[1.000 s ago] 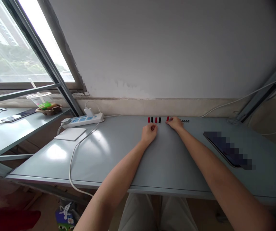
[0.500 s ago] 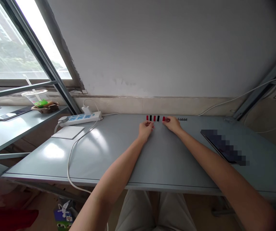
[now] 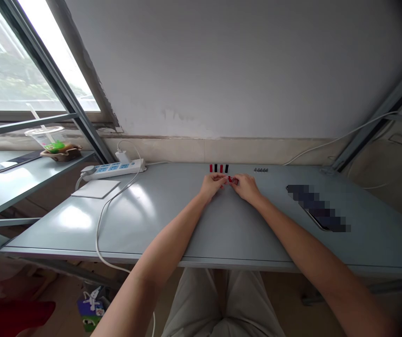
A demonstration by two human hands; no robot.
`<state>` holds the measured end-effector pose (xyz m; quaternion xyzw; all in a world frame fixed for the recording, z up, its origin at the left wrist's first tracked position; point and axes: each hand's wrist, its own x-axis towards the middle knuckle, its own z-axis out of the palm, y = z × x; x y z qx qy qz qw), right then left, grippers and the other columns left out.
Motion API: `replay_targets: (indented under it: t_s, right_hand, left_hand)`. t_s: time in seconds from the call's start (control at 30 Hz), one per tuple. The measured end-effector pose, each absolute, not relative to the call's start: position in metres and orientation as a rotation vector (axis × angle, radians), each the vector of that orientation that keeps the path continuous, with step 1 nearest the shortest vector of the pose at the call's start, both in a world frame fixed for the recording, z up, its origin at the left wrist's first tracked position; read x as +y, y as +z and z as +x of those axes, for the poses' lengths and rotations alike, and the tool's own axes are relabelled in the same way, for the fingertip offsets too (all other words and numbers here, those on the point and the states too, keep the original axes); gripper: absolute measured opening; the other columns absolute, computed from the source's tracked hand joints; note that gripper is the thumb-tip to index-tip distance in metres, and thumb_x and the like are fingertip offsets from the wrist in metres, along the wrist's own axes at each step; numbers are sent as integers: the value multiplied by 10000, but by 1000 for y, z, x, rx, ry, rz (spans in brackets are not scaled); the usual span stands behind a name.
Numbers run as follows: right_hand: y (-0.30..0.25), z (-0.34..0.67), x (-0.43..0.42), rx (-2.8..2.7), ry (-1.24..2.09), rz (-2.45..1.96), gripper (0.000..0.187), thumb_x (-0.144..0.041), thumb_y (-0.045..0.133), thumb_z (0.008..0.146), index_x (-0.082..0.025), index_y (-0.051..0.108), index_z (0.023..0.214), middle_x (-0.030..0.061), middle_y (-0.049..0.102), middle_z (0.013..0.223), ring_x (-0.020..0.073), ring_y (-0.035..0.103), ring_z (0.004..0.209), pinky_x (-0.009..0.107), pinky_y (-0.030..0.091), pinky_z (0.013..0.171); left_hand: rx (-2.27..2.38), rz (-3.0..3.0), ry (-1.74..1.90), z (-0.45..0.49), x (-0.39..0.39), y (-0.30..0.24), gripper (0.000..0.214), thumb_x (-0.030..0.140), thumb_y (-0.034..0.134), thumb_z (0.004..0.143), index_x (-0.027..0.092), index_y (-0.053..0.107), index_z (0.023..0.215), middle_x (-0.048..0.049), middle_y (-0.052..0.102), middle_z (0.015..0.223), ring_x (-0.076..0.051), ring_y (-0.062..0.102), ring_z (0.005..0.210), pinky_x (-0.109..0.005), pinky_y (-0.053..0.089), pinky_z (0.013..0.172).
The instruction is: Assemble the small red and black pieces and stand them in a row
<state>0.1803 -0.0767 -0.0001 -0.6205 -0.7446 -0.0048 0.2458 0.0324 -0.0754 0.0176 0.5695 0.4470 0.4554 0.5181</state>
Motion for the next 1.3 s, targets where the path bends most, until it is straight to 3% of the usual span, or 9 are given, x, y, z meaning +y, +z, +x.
replay_targets:
  t_s: [0.33,0.63,0.87,1.3]
  right_hand:
    - [1,182,-77,-2186,-239,-1638,190,-250,463,839,-175,632,797,72,624,820,205,522,854,306,313,719]
    - [4,181,-81,-2185,-156,-1588,240,-319,435,866,-201,645,860,72,655,837,203,558,829,309,314,746]
    - [1,186,-79,-2099,-51,-1679,274,-308,404,872,-256,659,958,46,675,916,192,593,833,290,362,751]
    - [3,191,-79,-1985,-40,-1917,301,-323,429,863,-185,650,1015,98,672,918,215,602,857,308,404,762]
  left_hand:
    - [1077,1453,1058,32,-73,14,185,223,674,638,163,655,812,8,584,578,-75,491,519,-224,431,562]
    - [1059,1444,1177,33,-68,10,123,236,640,669,148,649,755,-51,651,748,-109,556,644,-232,448,582]
    - [1129,1409,1216,33,-70,11,95,218,582,725,143,626,762,-55,657,763,-95,546,607,-238,446,605]
    - [1087,1358,1254,33,-70,13,133,240,562,751,130,605,812,-91,673,870,-83,543,601,-222,436,592]
